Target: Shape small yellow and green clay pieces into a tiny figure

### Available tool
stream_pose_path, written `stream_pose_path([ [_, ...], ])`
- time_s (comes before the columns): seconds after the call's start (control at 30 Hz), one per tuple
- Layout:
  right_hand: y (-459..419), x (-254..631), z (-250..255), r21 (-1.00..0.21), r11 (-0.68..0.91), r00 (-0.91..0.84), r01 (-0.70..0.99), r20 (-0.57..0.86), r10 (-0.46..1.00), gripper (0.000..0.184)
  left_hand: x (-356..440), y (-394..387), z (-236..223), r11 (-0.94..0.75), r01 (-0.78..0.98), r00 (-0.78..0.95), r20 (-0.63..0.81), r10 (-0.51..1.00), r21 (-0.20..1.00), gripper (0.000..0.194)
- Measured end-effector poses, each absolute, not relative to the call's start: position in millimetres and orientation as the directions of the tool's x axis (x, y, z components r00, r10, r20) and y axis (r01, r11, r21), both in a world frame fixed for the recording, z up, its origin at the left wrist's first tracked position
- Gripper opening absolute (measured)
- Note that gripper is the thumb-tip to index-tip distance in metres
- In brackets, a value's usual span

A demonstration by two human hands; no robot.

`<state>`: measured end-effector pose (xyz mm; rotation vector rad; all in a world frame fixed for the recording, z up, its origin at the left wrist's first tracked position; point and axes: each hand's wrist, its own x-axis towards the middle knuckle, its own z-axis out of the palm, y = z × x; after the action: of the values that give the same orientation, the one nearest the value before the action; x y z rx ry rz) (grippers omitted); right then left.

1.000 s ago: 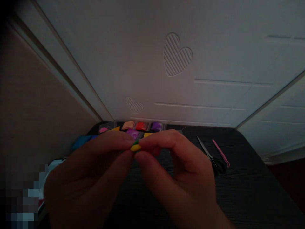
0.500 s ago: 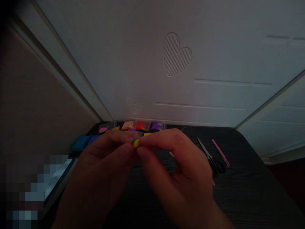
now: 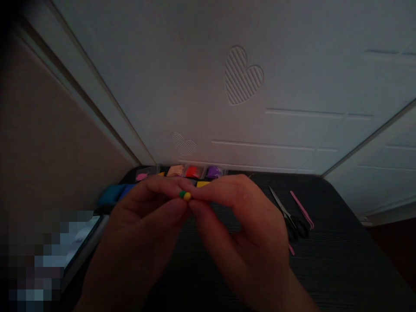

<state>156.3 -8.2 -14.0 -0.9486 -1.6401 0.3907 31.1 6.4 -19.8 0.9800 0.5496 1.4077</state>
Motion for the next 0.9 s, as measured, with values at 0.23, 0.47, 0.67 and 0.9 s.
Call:
stream_pose_path([
  [0.23,-9,153,-15,-0.711,0.608,-0.006,0.353,0.648,0.762,0.022,35,4,-15,-0.169,-0.557,0.036,0.227,0.973,0.813,0.016],
  [0.47,-5,156,-16,-0.688,0.606,-0.046,0.399,0.645,0.763,0.024,29,5,-20,-0.112,-0.536,0.101,0.195,0.975,0.837,0.016],
  [0.67,-3,156,-18,-0.668,0.609,-0.052,0.427,0.654,0.755,0.023,28,12,-22,0.034,-0.611,0.181,0.098,0.979,0.791,0.011],
  [0.9,-8,160,-13,-0.692,0.584,0.042,0.423,0.659,0.751,0.015,27,29,-28,-0.054,-0.520,0.116,0.133,0.984,0.853,0.014],
])
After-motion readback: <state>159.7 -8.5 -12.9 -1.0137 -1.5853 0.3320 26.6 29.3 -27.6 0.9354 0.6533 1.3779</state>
